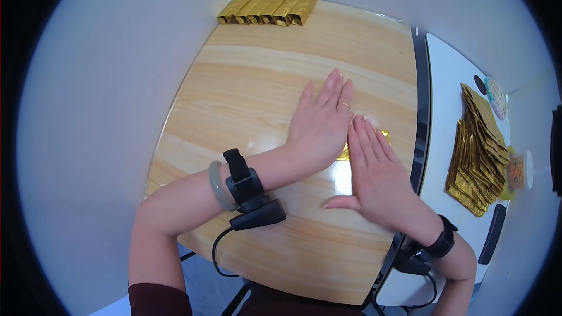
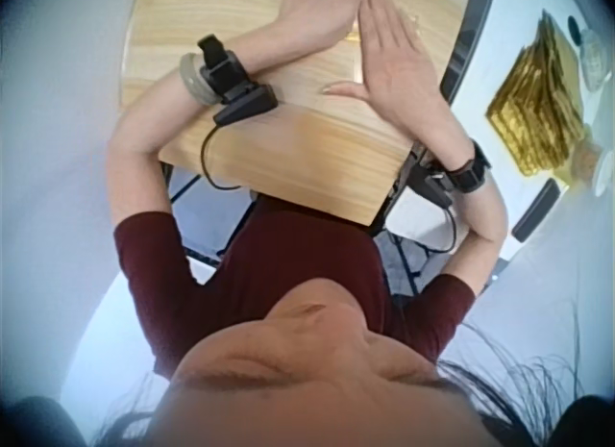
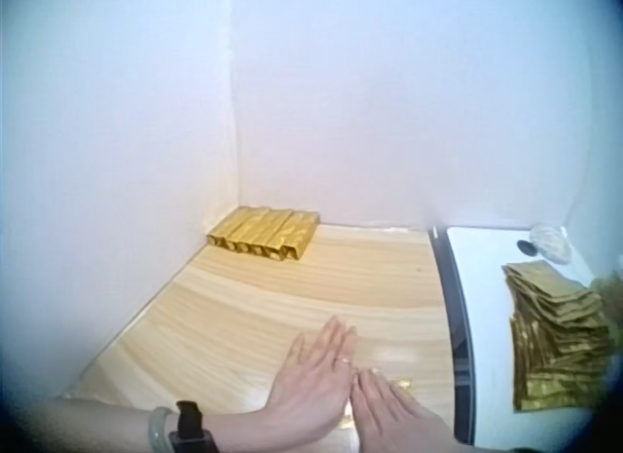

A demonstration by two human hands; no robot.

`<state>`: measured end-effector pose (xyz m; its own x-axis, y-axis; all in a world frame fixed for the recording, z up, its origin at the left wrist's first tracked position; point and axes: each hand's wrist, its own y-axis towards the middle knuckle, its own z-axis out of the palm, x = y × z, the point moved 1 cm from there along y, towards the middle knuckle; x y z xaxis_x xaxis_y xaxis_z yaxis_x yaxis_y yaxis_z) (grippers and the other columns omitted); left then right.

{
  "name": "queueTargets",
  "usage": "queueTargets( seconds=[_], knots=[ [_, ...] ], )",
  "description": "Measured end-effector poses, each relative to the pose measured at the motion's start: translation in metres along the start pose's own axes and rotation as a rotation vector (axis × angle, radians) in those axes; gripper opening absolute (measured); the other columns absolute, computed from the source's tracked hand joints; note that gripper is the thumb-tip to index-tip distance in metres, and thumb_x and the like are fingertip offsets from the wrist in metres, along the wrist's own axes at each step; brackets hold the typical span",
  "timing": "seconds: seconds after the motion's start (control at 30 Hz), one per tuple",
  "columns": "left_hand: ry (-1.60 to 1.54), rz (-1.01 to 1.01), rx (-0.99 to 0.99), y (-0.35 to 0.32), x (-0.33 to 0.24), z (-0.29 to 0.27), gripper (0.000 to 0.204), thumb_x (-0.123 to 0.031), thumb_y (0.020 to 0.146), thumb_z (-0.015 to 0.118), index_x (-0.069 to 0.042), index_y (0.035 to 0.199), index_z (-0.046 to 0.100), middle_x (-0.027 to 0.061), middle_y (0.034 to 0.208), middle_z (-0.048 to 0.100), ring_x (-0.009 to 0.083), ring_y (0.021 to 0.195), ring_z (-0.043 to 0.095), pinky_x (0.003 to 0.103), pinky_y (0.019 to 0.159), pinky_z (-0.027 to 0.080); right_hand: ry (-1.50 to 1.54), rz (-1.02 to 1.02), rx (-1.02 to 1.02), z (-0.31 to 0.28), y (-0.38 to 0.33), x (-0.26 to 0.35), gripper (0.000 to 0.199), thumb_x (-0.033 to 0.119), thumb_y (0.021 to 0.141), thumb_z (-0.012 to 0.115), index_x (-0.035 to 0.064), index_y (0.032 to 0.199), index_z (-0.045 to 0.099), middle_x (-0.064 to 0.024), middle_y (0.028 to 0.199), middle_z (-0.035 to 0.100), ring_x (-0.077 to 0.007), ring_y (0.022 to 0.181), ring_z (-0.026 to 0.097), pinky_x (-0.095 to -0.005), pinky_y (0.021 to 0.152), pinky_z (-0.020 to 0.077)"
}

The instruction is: Fold gold-colored paper into decorative rectangles.

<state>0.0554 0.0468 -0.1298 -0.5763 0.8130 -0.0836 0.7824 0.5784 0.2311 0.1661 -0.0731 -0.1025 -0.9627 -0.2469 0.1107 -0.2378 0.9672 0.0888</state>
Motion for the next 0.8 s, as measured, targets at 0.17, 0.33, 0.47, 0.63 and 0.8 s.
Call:
queueTargets(
  seconds=[0.17, 0.33, 0.47, 0.63, 0.8],
  knots=[
    [0.113, 0.017, -0.039, -0.012, 0.021, -0.003, 0.053, -0.022, 0.097, 0.043, 0.003, 0.143, 0.034, 0.0186, 0.150, 0.034, 0.0279, 0.146, 0.018, 0.054, 0.113, 0.020, -0.012, -0.033, 0.074, -0.011, -0.017, -0.024, 0.111, 0.072, 0.075, 0.055, -0.0161, 0.138, 0.031, -0.0295, 0.147, 0.031, -0.0366, 0.141, 0.028, -0.0442, 0.115, 0.0222],
    [0.179, -0.022, -0.108, -0.018, 0.026, -0.005, 0.055, -0.022, 0.094, 0.045, 0.000, 0.144, 0.034, 0.0167, 0.149, 0.037, 0.0273, 0.146, 0.020, 0.056, 0.112, 0.020, -0.121, 0.002, 0.038, -0.011, -0.017, -0.013, 0.111, 0.072, 0.075, 0.055, -0.0163, 0.138, 0.031, -0.0303, 0.146, 0.033, -0.0369, 0.141, 0.029, -0.0452, 0.115, 0.0225],
    [0.219, 0.051, -0.104, -0.012, 0.019, -0.009, 0.060, -0.019, 0.090, 0.046, 0.001, 0.144, 0.032, 0.0181, 0.149, 0.036, 0.0281, 0.146, 0.020, 0.058, 0.111, 0.020, 0.003, -0.112, 0.033, -0.002, 0.010, 0.023, 0.111, 0.074, 0.076, 0.051, -0.0163, 0.138, 0.030, -0.0321, 0.145, 0.032, -0.0391, 0.140, 0.028, -0.0441, 0.115, 0.0226],
    [0.312, 0.021, -0.120, -0.018, 0.027, -0.015, 0.061, -0.016, 0.088, 0.045, 0.002, 0.145, 0.031, 0.0199, 0.148, 0.036, 0.0325, 0.145, 0.020, 0.061, 0.110, 0.019, 0.030, -0.130, 0.082, -0.006, -0.001, -0.006, 0.109, 0.072, 0.078, 0.052, -0.0136, 0.140, 0.028, -0.0296, 0.148, 0.029, -0.0370, 0.142, 0.026, -0.0440, 0.116, 0.0224],
    [0.244, 0.100, -0.141, -0.019, 0.028, -0.021, 0.063, -0.012, 0.085, 0.050, 0.000, 0.145, 0.033, 0.0190, 0.147, 0.038, 0.0350, 0.144, 0.021, 0.063, 0.109, 0.019, -0.018, 0.004, 0.106, -0.014, -0.020, -0.034, 0.106, 0.070, 0.080, 0.052, -0.0075, 0.145, 0.022, -0.0257, 0.151, 0.027, -0.0345, 0.143, 0.025, -0.0475, 0.115, 0.0208]
  ],
)
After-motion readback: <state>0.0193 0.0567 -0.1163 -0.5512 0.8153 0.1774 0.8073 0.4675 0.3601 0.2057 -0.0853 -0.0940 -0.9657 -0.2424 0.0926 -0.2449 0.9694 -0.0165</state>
